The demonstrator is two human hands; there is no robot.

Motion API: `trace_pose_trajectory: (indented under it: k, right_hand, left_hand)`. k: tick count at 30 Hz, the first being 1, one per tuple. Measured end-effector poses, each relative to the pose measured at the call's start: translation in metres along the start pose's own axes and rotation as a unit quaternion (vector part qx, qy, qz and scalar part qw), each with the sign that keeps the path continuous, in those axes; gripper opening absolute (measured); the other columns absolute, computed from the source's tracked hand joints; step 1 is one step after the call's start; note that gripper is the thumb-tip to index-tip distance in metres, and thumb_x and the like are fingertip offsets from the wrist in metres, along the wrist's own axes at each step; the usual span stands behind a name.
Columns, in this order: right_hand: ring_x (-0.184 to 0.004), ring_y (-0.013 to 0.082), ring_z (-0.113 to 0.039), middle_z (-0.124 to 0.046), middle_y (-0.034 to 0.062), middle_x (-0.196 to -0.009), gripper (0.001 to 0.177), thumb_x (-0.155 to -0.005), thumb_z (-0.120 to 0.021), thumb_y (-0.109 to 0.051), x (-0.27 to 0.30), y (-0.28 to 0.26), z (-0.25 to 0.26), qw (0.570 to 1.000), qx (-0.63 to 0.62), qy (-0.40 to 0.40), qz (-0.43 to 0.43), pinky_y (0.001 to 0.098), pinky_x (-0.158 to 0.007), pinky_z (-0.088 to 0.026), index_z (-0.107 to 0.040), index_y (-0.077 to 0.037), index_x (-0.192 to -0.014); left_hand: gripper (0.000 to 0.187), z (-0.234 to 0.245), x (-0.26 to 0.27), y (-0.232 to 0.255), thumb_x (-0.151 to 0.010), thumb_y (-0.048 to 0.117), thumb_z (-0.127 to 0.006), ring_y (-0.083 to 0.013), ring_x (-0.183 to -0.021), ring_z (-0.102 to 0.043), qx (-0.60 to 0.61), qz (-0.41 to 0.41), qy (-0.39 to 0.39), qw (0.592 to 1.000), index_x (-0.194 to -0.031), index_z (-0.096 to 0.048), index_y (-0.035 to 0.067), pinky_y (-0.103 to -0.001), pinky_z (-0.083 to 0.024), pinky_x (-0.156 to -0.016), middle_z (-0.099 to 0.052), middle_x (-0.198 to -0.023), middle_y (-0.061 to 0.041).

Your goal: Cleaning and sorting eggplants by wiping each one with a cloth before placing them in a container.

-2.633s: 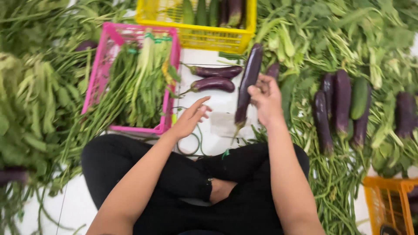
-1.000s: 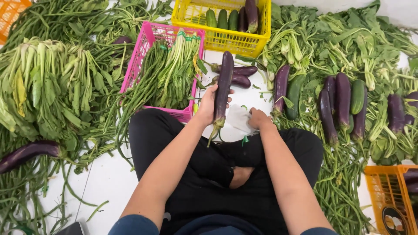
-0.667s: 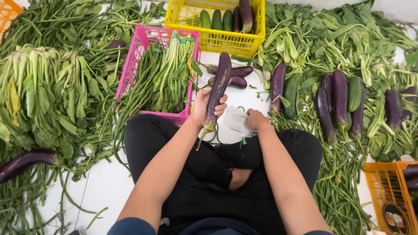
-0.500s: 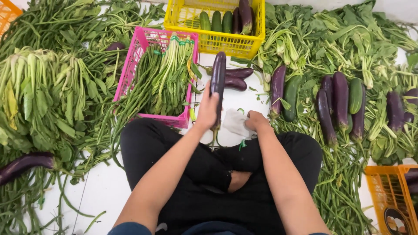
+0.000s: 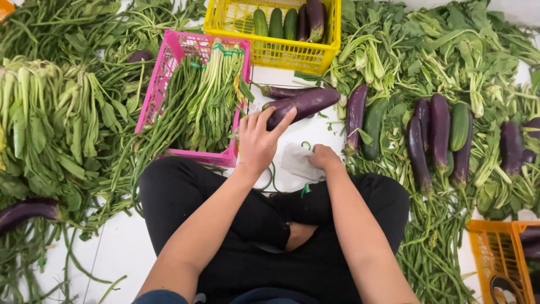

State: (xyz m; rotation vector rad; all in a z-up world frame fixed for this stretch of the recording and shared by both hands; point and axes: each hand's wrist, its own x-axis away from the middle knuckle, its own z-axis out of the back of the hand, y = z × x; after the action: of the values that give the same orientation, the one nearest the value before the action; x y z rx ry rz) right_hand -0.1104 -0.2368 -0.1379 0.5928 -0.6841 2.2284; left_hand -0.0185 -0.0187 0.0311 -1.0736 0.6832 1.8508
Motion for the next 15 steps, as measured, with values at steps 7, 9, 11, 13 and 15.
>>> trace_pose_trajectory:
  k: [7,9,11,13,15]
  right_hand:
    - [-0.118,0.0412,-0.067,-0.070,0.0258,-0.123,0.045,-0.093,-0.062,-0.021,0.007,-0.010,0.008,1.000,0.009,-0.010,-0.012,0.0537,-0.093,-0.056,-0.065,-0.002,-0.134]
    - [-0.116,0.0418,-0.068,-0.070,0.0258,-0.122,0.046,-0.092,-0.065,-0.021,-0.001,-0.006,0.004,1.000,0.003,-0.007,-0.014,0.0547,-0.091,-0.056,-0.066,-0.002,-0.133]
    - [-0.116,0.0424,-0.068,-0.070,0.0264,-0.122,0.046,-0.092,-0.065,-0.021,0.005,-0.009,0.008,1.000,-0.001,-0.007,-0.015,0.0548,-0.091,-0.056,-0.066,-0.002,-0.133]
    - [-0.116,0.0429,-0.067,-0.070,0.0271,-0.122,0.046,-0.092,-0.065,-0.020,0.008,-0.010,0.010,1.000,-0.006,-0.005,-0.017,0.0549,-0.091,-0.056,-0.065,-0.001,-0.134]
    - [-0.117,0.0430,-0.067,-0.070,0.0273,-0.123,0.046,-0.093,-0.066,-0.022,0.007,-0.009,0.009,1.000,-0.007,-0.014,-0.012,0.0547,-0.092,-0.056,-0.066,0.000,-0.133]
  left_hand:
    - [0.043,0.011,-0.024,0.007,-0.108,0.014,-0.043,-0.0258,-0.098,-0.063,-0.019,-0.031,0.060,0.998,-0.130,-0.068,0.042,-0.039,-0.051,-0.083,-0.066,-0.112,-0.007]
    - [0.041,0.010,-0.022,0.005,-0.109,0.015,-0.045,-0.0254,-0.104,-0.065,-0.007,-0.035,0.064,0.997,-0.128,-0.069,0.041,-0.041,-0.050,-0.090,-0.067,-0.116,-0.005]
    - [0.039,0.007,-0.020,0.005,-0.109,0.018,-0.045,-0.0251,-0.107,-0.065,-0.006,-0.036,0.058,0.998,-0.128,-0.070,0.041,-0.043,-0.049,-0.095,-0.068,-0.118,-0.004]
    - [0.037,0.005,-0.019,0.005,-0.109,0.020,-0.045,-0.0247,-0.110,-0.065,-0.004,-0.037,0.053,0.998,-0.127,-0.070,0.040,-0.044,-0.049,-0.099,-0.068,-0.120,-0.003]
    - [0.039,0.002,-0.018,0.005,-0.110,0.020,-0.043,-0.0249,-0.110,-0.065,-0.006,-0.029,0.048,0.998,-0.132,-0.067,0.040,-0.045,-0.050,-0.100,-0.068,-0.120,-0.002]
